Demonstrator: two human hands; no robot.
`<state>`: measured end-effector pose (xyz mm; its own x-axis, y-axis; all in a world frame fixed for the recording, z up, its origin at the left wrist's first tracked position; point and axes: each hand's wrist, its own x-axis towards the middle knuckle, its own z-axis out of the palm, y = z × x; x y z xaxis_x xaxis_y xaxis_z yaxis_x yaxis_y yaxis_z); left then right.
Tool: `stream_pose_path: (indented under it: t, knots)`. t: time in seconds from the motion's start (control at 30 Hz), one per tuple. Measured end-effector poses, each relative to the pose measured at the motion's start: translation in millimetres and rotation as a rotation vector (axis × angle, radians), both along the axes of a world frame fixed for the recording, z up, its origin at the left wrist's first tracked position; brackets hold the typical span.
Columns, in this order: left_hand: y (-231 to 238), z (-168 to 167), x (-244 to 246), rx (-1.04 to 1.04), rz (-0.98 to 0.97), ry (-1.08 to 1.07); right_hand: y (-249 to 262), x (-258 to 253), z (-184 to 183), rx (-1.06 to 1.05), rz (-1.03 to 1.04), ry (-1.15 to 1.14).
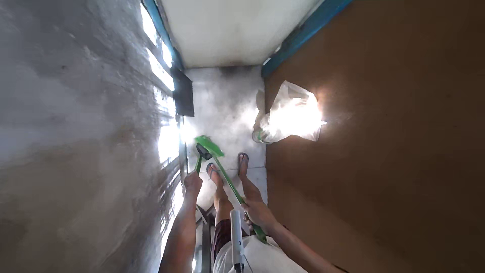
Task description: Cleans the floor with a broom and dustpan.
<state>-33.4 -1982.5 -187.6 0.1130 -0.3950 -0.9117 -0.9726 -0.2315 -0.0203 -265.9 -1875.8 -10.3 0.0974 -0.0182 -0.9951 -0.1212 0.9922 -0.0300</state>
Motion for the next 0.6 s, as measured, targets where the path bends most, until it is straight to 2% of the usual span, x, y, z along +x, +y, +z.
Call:
stream_pose_path:
  t: [0.17, 0.3, 0.6]
  knots:
    - [24.3, 2.2, -13.5, -0.021, 0.186, 0.021, -2.6, -25.9, 1.6, -0.016, 0.237, -0.034]
    - [47.3, -16.1, -28.4, -0.027, 0.323, 0.001, -4.3, -72.4, 11.9, -0.06, 0.335, -0.086]
    - [121.5, -24.3, -67.1, -0.091, 0.758, 0.081, -61.1, -191.4, 97.0, -0.027, 0.316, -0.088]
